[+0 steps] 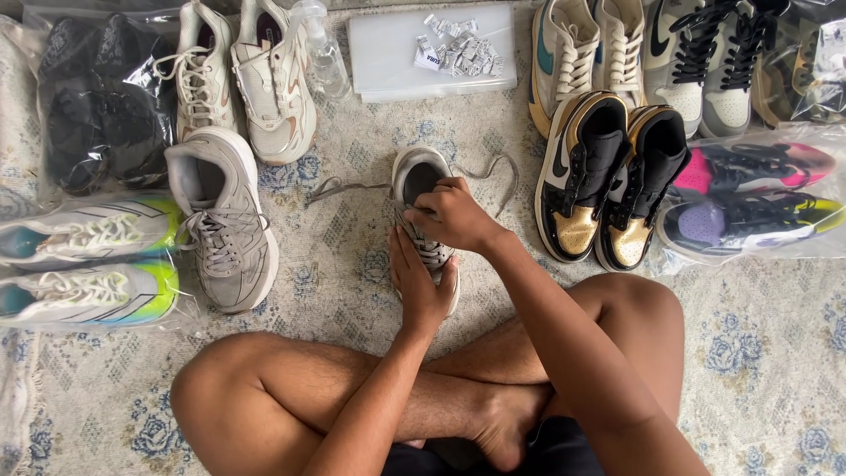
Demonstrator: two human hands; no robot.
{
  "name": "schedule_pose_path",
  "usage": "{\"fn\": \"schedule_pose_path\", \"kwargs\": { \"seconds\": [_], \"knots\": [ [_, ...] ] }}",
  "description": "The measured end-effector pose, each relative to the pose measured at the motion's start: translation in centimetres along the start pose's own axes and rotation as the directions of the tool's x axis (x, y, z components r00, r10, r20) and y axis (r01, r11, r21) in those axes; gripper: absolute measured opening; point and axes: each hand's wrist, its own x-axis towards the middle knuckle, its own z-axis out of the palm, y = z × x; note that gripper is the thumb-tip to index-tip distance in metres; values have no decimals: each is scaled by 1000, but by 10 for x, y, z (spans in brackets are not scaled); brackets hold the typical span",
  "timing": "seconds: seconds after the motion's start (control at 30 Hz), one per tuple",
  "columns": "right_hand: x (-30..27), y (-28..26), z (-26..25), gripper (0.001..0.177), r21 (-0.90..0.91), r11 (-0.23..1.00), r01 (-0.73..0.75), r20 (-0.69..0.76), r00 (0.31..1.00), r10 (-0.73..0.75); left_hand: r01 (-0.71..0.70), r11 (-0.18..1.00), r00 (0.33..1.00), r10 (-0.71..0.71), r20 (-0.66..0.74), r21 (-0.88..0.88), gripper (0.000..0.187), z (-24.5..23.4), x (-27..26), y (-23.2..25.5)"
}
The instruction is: Lacing a grey sneaker while sitting on a patterned rug surrounded by other shoes.
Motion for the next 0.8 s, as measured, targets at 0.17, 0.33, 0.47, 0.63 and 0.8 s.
{"fn": "schedule_pose_path", "kwargs": {
  "seconds": [0.17,0.33,0.47,0.63,0.8],
  "knots": [
    [4,-8,-10,31,-30,999,-17,-6,1000,16,-4,1000,1000,4,7,25,102,1,3,3],
    [25,-32,-4,64,-207,956,-207,15,977,214,11,999,1000,-12,24,34,100,1,0,3],
    [54,12,52,43,-545,829,-128,-159,986,47,7,1000,1000,-8,29,30,99,-3,1,8],
    [60,-3,54,12,-693,720,-36,-260,944,-203,-6,999,1000,6,-2,44,99,2,-2,4],
    [67,-8,20,15,-259,960,-108,-132,988,75,-62,996,996,65,-64,61,102,13,1,-7]
  ]
}}
